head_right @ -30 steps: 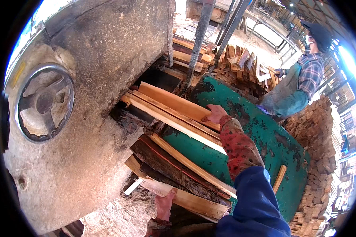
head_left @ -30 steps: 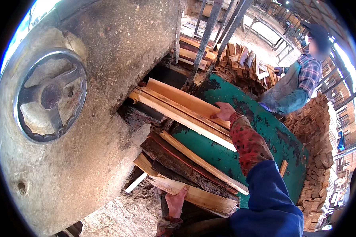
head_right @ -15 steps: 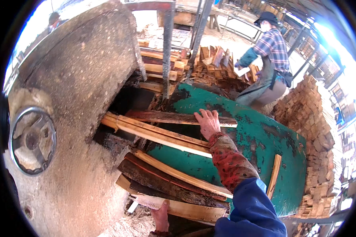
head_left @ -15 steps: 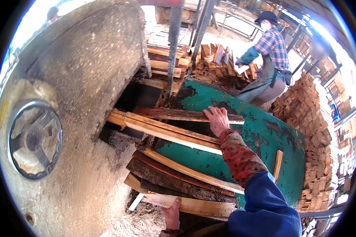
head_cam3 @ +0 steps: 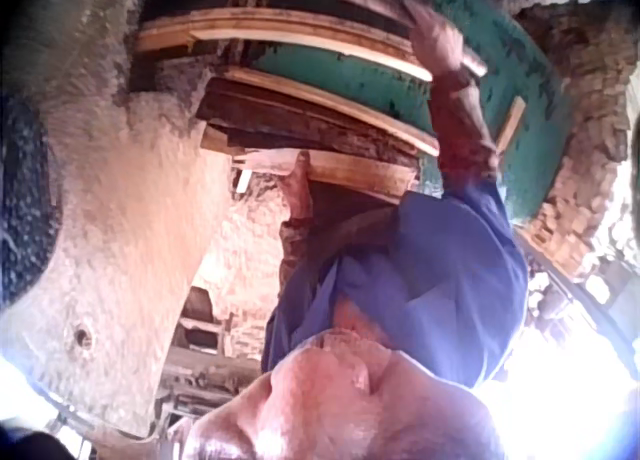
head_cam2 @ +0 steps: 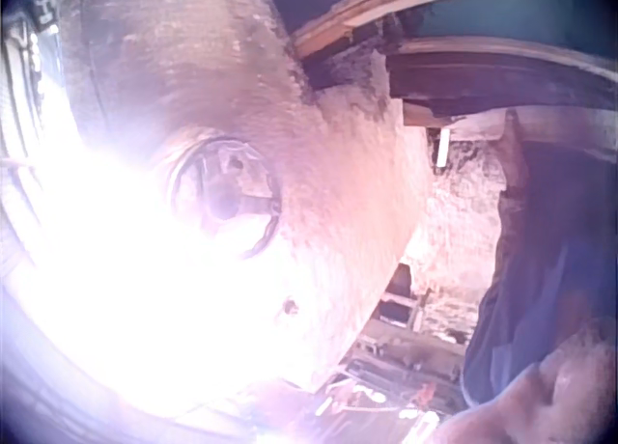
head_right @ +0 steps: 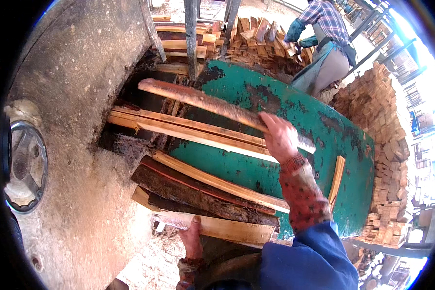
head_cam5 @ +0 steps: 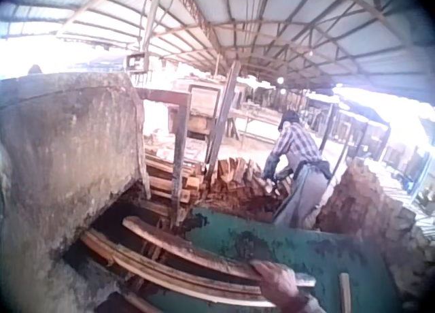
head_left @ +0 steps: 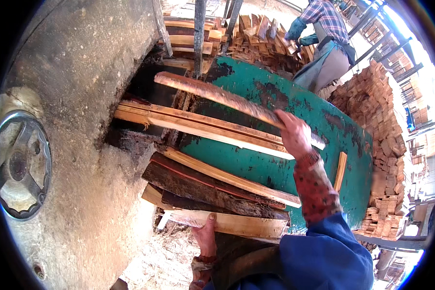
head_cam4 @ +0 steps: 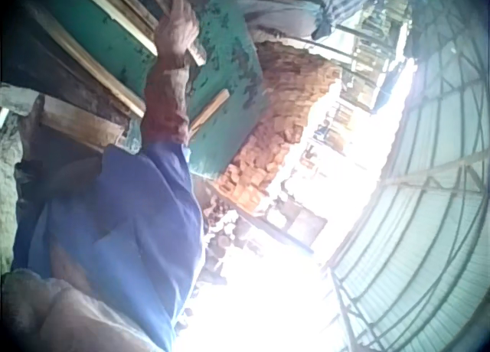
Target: The person picks up processed wooden planks from a green conveyor table and stacks them in a vertical rack. The camera wearer repeatedly lifts planks and places them into the rack while a coworker continues to feed planks onto the table.
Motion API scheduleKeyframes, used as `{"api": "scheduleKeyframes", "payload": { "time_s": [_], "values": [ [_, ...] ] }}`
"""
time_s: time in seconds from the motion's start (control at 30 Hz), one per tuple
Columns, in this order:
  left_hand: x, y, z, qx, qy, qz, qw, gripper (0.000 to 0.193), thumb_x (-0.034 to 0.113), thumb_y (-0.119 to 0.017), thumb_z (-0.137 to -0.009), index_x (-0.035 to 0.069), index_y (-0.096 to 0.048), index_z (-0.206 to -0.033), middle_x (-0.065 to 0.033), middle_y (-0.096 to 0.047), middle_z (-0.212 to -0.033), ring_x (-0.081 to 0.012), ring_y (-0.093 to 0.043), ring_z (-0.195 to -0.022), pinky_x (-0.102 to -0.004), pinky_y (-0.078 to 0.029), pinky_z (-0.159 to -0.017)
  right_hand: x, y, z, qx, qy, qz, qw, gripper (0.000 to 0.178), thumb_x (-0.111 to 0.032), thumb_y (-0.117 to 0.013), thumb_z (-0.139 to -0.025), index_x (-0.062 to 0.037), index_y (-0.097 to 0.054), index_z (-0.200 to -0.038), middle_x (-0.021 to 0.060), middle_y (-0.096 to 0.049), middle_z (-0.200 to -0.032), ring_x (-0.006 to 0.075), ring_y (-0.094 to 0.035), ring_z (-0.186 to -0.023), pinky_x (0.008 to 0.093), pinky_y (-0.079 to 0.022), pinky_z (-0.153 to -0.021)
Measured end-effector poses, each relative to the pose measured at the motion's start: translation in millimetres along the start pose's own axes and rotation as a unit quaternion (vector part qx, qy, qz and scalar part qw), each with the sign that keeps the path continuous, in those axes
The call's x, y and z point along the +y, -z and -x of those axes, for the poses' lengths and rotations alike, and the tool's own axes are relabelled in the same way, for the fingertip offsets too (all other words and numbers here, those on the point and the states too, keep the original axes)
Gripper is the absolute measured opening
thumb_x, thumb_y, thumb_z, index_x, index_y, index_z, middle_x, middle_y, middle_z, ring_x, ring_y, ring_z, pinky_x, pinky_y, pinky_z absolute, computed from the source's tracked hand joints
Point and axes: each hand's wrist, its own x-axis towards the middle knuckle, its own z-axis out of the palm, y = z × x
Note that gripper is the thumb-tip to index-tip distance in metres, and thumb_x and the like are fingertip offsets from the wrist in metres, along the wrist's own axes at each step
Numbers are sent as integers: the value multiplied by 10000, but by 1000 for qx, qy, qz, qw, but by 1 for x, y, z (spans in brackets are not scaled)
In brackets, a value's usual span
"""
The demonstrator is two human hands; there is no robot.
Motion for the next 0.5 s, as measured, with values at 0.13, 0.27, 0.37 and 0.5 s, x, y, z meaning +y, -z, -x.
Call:
{"api": "scheduleKeyframes", "payload": {
  "time_s": [0.13, 0.27, 0.37, 0.5],
  "values": [
    [-13, 10, -7, 26, 18, -48, 998, 629, 236, -821, -777, -104, -527, -1217, -124, -609, -1147, -199, -571, -989, -332, -462, -904, -38, 19, 67, -28, -26, -88, 995, 360, 12, -568, -715, -54, -641, -1061, 158, -676, -963, 358, -656, -877, 438, -536, -744],
    [-6, 0, -4, 30, 41, -53, 997, 569, 223, -800, -800, -88, -543, -1202, -123, -614, -1129, -206, -569, -983, -333, -467, -893, -65, 20, 121, -95, -62, -112, 987, 374, -14, -601, -716, -42, -637, -1087, 155, -676, -976, 348, -657, -884, 428, -534, -755],
    [3, -4, 5, -14, 19, -17, 1000, 628, 261, -751, -849, -42, -449, -1308, -129, -578, -1200, -216, -552, -1027, -339, -469, -899, -81, 13, 145, -135, -77, -83, 984, 410, -88, -641, -733, -53, -616, -1140, 130, -660, -1085, 306, -633, -1007, 420, -499, -846],
    [-28, 16, -15, 26, 48, -42, 998, 717, 303, -728, -867, -68, -352, -1351, -163, -513, -1288, -257, -531, -1112, -395, -472, -944, -86, -4, 177, -210, -18, -96, 973, 608, -246, -677, -789, -86, -486, -1344, 148, -479, -1376, 345, -423, -1305, 549, -326, -1031]
  ]
}}
